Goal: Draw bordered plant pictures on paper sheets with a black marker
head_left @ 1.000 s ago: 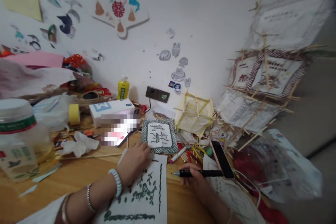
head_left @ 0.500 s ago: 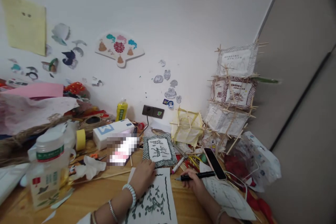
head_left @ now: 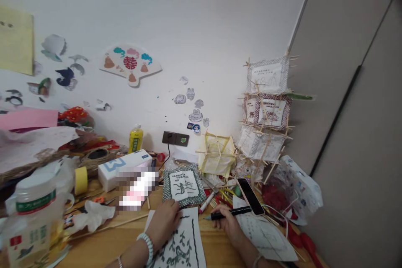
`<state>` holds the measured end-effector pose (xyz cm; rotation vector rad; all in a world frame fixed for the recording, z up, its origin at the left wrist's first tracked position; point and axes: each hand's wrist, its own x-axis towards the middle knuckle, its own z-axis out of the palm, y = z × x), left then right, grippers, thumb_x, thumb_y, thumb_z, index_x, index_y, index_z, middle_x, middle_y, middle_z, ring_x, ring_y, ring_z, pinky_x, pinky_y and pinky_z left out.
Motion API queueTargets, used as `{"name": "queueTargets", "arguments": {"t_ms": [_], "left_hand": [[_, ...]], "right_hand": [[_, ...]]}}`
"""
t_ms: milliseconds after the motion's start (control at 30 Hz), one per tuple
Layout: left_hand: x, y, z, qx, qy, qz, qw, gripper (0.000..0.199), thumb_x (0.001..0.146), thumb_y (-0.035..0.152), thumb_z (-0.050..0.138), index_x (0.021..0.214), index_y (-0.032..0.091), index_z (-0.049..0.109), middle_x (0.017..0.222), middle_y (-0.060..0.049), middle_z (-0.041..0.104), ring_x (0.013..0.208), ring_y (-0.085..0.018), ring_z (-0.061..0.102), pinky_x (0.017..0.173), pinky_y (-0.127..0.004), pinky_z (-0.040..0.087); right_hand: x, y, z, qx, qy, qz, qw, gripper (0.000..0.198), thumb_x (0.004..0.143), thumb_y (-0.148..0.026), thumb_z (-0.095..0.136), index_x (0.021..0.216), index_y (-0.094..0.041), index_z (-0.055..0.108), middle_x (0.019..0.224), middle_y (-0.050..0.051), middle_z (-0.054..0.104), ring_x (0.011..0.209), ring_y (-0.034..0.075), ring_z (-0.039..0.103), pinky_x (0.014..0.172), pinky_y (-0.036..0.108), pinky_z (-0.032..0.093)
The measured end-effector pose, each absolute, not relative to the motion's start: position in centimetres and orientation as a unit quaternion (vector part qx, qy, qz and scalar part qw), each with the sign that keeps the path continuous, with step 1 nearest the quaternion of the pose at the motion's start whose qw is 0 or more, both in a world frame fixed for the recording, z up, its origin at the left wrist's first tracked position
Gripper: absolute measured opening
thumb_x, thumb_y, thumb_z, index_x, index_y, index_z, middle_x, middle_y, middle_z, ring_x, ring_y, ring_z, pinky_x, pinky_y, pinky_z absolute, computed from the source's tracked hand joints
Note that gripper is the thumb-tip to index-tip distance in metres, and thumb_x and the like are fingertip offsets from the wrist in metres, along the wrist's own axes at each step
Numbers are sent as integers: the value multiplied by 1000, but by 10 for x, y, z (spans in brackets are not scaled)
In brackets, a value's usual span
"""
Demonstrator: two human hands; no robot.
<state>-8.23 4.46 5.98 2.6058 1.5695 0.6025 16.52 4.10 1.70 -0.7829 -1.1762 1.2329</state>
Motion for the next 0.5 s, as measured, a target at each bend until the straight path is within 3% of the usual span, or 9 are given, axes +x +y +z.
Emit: {"name": "queueTargets", "arguments": {"t_ms": [300,500], "left_hand": [[-82,45,52,843,486,228,20,24,90,20,38,83,17,60,90,-11,64,88,-26,60,78,-37,44],[-86,51,49,836,481,262,40,25,88,20,35,80,18,58,87,-10,63,84,-25,59,77,-37,44]], "right_hand": [[164,42,12,-335,-518,509,601,42,74,-53,60,71,-12,69,53,4,61,45,13,53,46,23,34],[162,47,11,-354,-535,505,578,42,72,-53,59,67,-11,67,48,2,59,38,11,48,39,21,29]]}}
